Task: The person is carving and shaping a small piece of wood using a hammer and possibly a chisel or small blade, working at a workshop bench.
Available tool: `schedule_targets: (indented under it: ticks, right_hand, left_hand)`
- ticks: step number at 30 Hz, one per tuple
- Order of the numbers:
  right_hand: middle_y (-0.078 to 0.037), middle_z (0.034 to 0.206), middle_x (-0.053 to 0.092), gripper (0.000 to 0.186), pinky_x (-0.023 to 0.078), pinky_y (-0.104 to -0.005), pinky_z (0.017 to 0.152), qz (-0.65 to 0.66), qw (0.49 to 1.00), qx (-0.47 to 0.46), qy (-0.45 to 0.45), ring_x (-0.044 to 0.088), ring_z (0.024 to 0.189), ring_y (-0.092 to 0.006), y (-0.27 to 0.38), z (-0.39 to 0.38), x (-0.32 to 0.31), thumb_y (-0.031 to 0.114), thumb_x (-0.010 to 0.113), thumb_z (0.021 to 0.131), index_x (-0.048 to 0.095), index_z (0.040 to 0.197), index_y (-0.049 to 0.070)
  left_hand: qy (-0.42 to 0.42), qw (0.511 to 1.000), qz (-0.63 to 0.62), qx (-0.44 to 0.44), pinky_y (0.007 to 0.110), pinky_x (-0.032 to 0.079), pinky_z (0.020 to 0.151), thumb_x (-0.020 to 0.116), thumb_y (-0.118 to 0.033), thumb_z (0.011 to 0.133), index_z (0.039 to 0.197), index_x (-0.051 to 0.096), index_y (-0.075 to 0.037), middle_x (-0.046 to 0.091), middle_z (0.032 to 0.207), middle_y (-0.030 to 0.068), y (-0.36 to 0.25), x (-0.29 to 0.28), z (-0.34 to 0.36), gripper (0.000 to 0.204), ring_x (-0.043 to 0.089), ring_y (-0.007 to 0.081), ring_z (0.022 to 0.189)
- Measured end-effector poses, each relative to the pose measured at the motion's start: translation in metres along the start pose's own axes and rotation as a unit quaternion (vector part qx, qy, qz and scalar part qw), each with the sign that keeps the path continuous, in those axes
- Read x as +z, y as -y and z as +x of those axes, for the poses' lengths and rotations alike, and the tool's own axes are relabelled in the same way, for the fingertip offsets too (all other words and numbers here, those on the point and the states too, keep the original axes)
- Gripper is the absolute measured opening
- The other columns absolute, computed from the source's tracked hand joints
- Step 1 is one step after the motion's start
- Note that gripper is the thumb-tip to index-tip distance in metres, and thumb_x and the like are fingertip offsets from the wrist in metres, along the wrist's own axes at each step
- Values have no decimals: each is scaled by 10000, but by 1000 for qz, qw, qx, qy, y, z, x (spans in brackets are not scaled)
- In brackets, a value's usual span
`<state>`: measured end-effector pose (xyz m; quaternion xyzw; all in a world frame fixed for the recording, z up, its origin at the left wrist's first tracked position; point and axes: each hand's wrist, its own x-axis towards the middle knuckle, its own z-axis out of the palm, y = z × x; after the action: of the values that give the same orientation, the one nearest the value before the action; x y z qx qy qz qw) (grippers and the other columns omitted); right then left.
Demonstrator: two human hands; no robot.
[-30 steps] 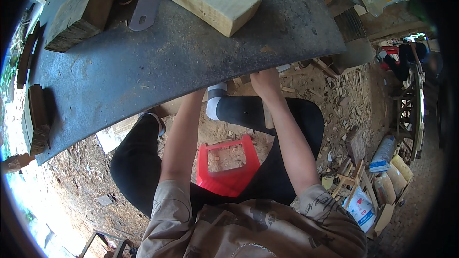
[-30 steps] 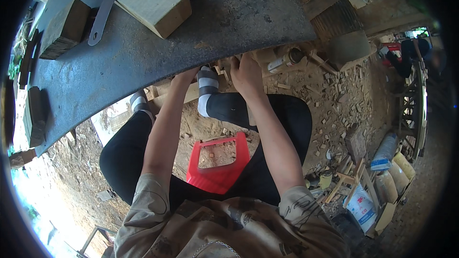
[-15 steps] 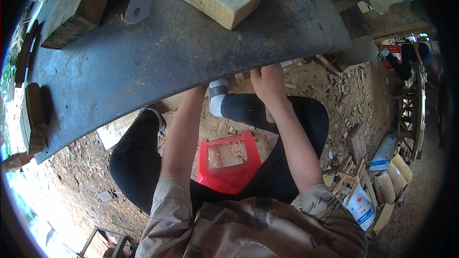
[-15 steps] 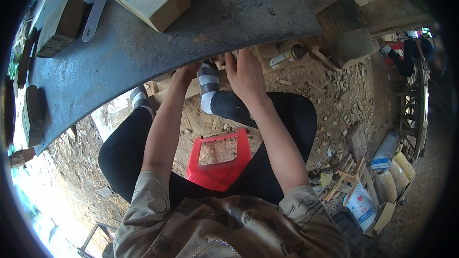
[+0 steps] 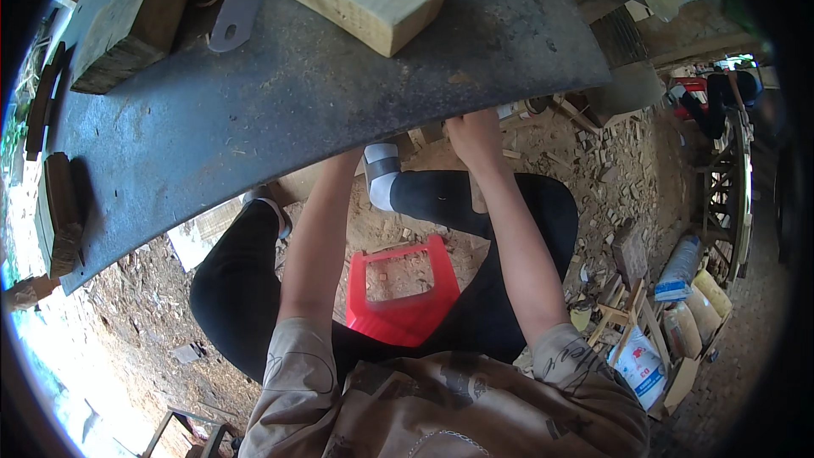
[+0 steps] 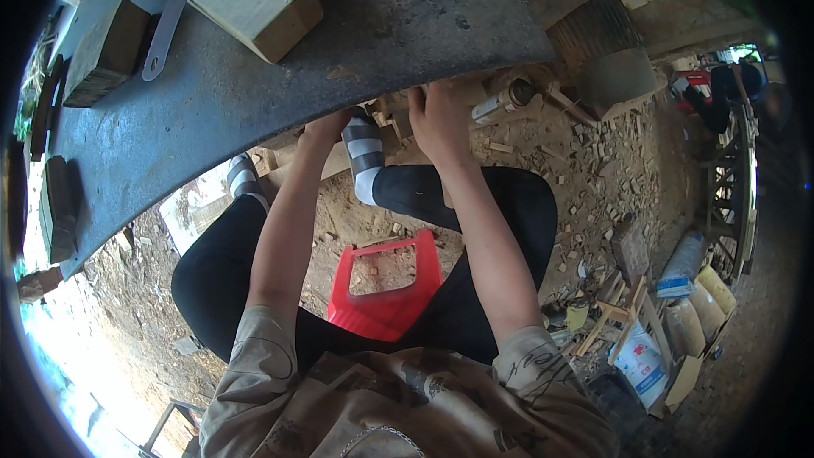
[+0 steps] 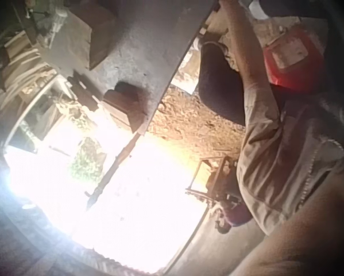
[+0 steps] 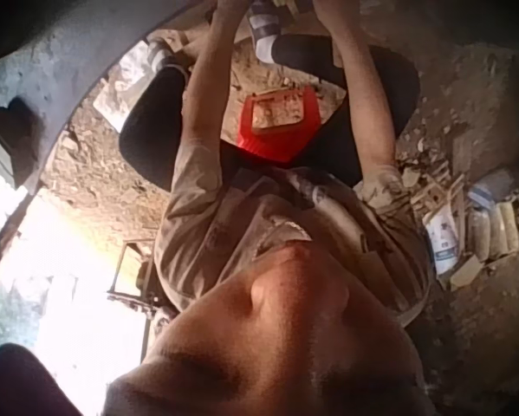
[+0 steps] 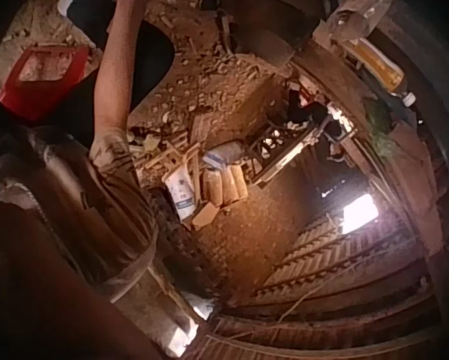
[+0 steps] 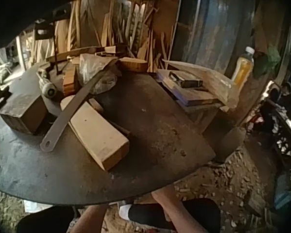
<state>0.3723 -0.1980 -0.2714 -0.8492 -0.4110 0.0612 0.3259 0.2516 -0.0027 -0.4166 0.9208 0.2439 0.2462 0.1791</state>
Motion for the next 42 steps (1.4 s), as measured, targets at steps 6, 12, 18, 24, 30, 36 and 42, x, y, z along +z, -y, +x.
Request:
schedule_targets:
  ticks: [6,12,18,24,30,36,42]
  right_hand:
    - [-283,991,683,225,510,-552,837,-85,995,-40,-21,651,986,-476,-14,6,9,160,570,989,644,1015,-50]
    - [-282,990,688,222,511,-556,846,-71,990,-104,-59,652,974,-474,-3,15,3,146,579,969,656,1017,-56]
    - [-310,927,675,215,517,-555,824,-79,997,-23,-5,657,920,-486,-30,5,20,135,599,949,661,955,-71]
    - [-312,926,675,246,521,-553,828,-43,995,-86,-36,670,923,-473,0,14,4,159,595,971,669,935,-73]
    - [-280,955,693,210,529,-538,838,-100,994,-47,-23,667,939,-468,-20,12,26,145,615,940,674,944,-57]
    - [-285,988,695,235,535,-534,856,-84,985,-135,-71,677,965,-447,3,16,16,159,585,973,676,933,-54]
    - [-273,997,696,227,523,-536,885,-123,989,-78,-30,666,990,-445,-21,7,39,168,589,975,675,970,-42]
  left_hand:
    - [1,1000,11,-8,470,447,1069,618,-252,961,1275,667,-85,652,1313,179,-24,-14,1,359,582,386,1244]
    - [16,999,-6,-44,470,449,1062,634,-277,951,1264,672,-79,665,1287,185,-3,-10,-4,373,600,385,1213]
    - [15,997,-59,-38,472,422,1092,620,-285,963,1268,670,-68,664,1293,185,-42,-28,11,378,591,390,1226]
    - [-2,999,-15,-41,475,425,1086,621,-280,961,1248,680,-63,667,1283,191,-6,-5,-5,365,589,395,1225]
    - [37,999,-21,-21,470,424,1099,623,-259,965,1307,637,-73,623,1358,189,-26,-20,13,389,554,385,1283]
    - [23,1000,4,-4,467,449,1074,625,-246,961,1309,635,-79,619,1362,174,-19,-15,3,386,556,375,1276]
    - [5,1000,-7,12,464,447,1076,611,-244,972,1307,647,-97,636,1341,168,-18,-15,8,368,563,372,1271]
